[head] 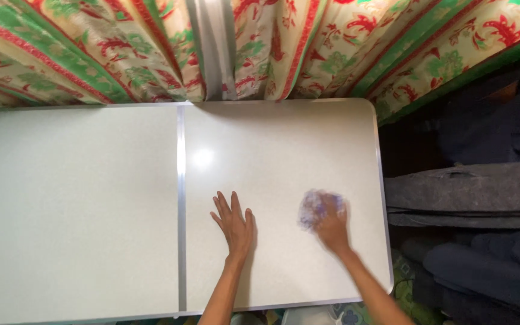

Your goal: The person wipes the surface of a white folding table with a patterned cloth, moving the cloth back and forth across the tabletop. The camera remains steady overhead, showing the hands and the table throughout.

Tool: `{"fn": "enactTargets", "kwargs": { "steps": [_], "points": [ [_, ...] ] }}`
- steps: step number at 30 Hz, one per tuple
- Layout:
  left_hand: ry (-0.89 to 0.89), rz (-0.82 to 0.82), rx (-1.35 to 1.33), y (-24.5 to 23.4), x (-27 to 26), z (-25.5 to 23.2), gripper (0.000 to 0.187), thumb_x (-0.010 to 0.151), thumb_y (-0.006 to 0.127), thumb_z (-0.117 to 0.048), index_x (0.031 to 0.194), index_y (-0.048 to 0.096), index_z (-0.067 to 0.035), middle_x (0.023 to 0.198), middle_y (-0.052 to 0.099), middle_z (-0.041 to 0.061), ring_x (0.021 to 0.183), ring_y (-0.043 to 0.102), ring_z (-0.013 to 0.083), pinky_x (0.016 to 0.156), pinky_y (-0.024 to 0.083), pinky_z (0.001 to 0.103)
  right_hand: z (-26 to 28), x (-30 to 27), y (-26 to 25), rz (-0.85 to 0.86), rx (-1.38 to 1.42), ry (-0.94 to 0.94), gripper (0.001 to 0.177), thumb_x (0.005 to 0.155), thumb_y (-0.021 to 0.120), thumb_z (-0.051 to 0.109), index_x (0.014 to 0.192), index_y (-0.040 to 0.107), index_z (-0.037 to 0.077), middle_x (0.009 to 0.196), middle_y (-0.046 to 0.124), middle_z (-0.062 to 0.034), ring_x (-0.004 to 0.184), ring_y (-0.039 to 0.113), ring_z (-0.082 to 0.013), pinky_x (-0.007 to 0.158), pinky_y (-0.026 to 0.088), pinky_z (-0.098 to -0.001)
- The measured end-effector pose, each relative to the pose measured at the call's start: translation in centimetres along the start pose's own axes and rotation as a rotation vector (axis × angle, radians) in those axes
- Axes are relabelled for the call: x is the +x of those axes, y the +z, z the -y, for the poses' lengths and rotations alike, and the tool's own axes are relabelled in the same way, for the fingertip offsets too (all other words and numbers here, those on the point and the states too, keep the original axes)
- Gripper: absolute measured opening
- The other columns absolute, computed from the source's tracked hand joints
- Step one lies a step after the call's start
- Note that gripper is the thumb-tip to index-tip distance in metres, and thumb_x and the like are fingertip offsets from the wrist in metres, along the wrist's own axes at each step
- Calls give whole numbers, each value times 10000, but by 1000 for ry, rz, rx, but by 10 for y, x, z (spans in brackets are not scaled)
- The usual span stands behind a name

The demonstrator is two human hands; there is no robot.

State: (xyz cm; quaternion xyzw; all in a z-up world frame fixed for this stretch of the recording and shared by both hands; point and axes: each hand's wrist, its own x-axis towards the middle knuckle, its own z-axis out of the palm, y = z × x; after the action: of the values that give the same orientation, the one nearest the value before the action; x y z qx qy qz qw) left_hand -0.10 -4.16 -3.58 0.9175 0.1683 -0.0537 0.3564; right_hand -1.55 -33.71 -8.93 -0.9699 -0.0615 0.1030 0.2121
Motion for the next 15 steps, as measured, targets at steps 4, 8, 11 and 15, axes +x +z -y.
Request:
{"fn": "enactTargets", "kwargs": {
  "steps": [4,8,11,15],
  "points": [
    [136,47,33,-57,-8,27,555,994,535,-168,1523,451,-23,1668,236,285,1573,162,424,1243,112,615,-85,57,-19,-331,-489,348,631,903,671,451,1515,519,465,1653,421,-109,1525,357,-371,1060,323,-731],
    [204,-63,200,-100,5,95,539,990,542,-188,1502,493,-28,1634,321,291,1541,251,458,1199,186,671,-71,126,14,-272,-219,444,549,976,551,525,1518,497,460,1706,288,-67,1539,270,-390,1108,197,-785],
    [47,-73,269,-120,21,133,572,1019,461,-307,1555,460,-106,1684,278,227,1584,188,396,1238,86,652,-21,130,91,-204,-70,281,579,909,700,413,1476,593,359,1565,481,-113,1465,394,-410,1094,281,-729],
    [46,-105,362,-133,41,159,646,1028,473,-380,1597,383,-87,1702,201,263,1587,114,458,1210,45,718,195,62,50,26,-149,-246,570,970,531,344,1531,460,275,1679,281,-115,1534,240,-366,1151,104,-722]
  ]
}}
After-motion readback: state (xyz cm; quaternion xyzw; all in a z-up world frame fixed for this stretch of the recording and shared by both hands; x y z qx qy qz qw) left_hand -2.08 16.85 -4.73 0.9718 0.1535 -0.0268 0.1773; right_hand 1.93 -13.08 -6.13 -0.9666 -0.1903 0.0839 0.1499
